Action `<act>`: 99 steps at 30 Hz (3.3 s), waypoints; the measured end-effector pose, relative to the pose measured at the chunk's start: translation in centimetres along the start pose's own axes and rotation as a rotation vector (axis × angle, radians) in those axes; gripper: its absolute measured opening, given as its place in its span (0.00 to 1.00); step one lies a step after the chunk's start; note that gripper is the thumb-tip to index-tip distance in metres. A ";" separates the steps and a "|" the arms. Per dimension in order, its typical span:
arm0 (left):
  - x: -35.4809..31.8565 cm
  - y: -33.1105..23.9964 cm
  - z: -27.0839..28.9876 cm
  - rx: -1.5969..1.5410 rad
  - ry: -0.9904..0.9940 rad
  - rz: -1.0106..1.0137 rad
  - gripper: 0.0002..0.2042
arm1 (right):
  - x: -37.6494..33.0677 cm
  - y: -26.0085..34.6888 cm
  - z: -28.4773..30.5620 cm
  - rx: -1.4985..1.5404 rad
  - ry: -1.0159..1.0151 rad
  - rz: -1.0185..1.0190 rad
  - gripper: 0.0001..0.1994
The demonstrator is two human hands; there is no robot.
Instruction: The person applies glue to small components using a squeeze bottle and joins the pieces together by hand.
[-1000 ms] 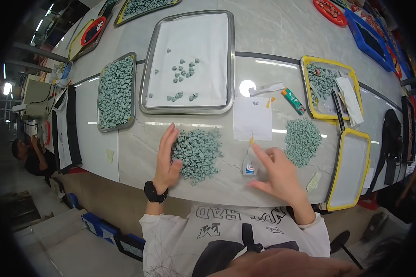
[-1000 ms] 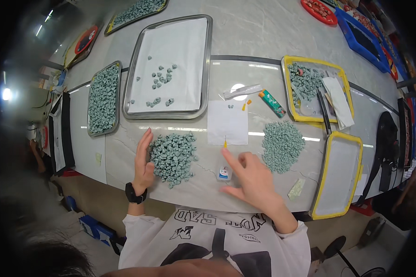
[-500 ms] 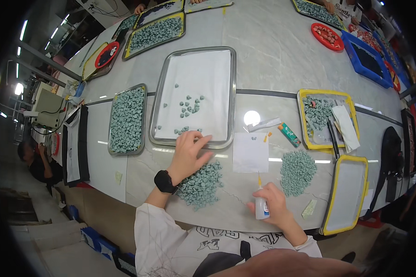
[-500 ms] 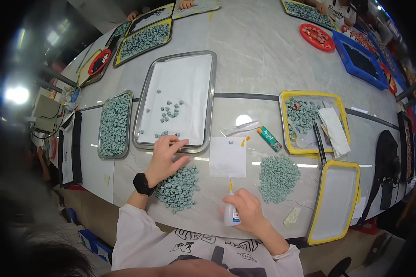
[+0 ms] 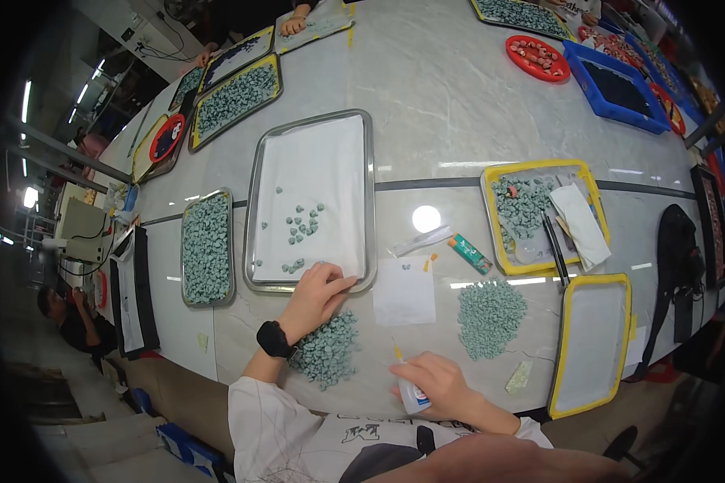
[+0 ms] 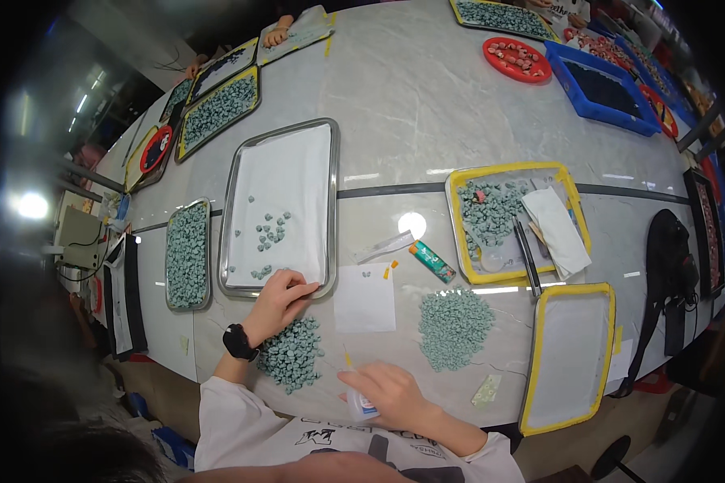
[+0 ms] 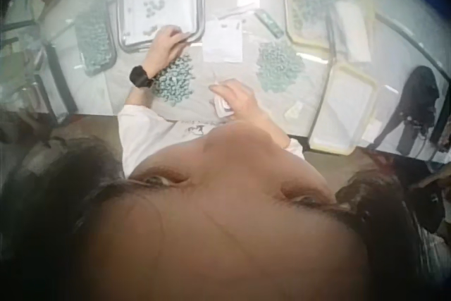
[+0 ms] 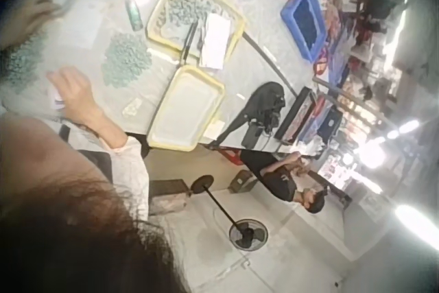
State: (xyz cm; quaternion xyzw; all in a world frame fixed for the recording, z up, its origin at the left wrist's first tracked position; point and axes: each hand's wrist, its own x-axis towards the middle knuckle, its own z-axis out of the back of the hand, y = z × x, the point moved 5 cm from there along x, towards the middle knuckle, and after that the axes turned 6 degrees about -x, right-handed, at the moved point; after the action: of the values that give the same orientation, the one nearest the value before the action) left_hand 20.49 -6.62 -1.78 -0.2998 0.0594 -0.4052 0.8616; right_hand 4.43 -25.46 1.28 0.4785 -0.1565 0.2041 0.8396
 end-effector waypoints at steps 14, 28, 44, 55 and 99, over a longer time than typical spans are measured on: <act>-10.6 1.6 4.9 -0.169 -0.276 0.490 0.12 | -0.8 -0.4 2.3 0.025 -0.139 0.053 0.19; -12.5 3.7 3.2 -0.318 -0.229 0.466 0.11 | -0.9 -1.3 1.6 -0.189 -0.170 0.016 0.22; -12.7 4.6 3.1 -0.399 -0.209 0.432 0.06 | -0.8 -1.4 0.8 -0.231 -0.175 -0.011 0.20; -12.6 3.3 3.4 -0.247 -0.259 0.454 0.06 | -0.7 -1.2 0.5 -0.214 -0.157 -0.001 0.20; -5.4 -7.3 -3.5 -1.764 -0.059 0.420 0.13 | 2.3 2.6 -0.4 0.173 -0.248 0.042 0.24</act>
State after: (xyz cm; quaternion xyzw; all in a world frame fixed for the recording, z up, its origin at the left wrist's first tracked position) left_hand 10.85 -7.86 -1.26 -0.8442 0.3796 -0.0393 0.3764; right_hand 5.16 -23.46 4.10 0.5672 -0.2509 0.1737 0.7650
